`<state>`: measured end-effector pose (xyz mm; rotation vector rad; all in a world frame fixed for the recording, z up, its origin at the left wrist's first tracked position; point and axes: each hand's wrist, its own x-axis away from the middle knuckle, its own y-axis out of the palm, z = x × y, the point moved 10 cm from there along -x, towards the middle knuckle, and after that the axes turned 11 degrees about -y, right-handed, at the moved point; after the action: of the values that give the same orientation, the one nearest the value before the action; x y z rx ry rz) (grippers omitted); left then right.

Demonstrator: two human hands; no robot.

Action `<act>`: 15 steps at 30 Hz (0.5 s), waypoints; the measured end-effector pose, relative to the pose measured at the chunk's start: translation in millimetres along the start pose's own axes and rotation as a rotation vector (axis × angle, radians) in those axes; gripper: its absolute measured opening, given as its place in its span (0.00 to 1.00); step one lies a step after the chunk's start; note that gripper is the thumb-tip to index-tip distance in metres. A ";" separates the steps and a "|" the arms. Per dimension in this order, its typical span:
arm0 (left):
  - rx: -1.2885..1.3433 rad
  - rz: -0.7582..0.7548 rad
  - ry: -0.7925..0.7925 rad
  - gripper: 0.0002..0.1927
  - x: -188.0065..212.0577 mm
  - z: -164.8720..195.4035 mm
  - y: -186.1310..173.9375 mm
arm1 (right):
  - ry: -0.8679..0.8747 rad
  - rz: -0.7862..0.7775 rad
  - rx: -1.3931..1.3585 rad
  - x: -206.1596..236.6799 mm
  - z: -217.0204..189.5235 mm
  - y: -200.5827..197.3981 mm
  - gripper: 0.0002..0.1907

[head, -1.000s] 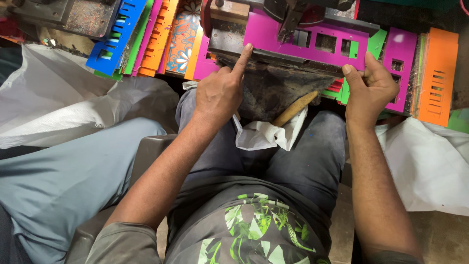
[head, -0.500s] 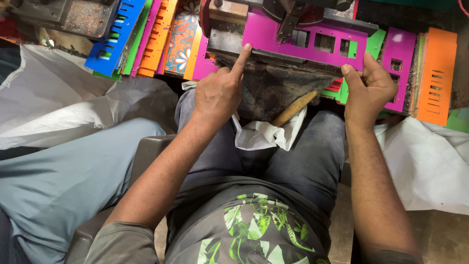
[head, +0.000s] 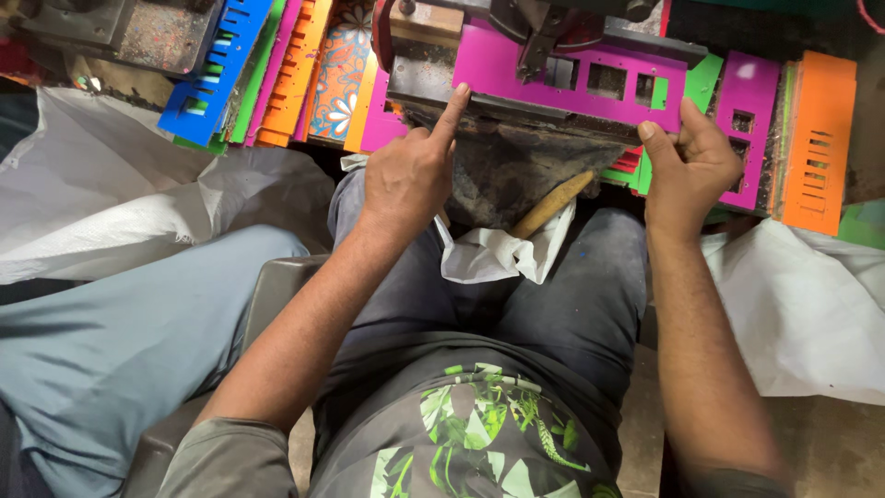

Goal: The person repeatedly places colorful plastic pieces under a press machine, activates the press, and removes the pieces. The person handles blue, orange, pink, green, and red plastic pieces one at a time, stacking them after pressing.

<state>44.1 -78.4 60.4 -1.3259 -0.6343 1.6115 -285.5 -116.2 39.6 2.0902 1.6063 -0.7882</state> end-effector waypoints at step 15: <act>0.442 0.177 -0.103 0.14 -26.8 -3.6 -41.9 | 0.005 -0.008 -0.048 0.7 -12.9 -3.1 0.22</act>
<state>61.0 -84.2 107.0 -0.9966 -0.2013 1.8424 -285.8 -107.0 49.1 2.0557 1.6209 -0.7396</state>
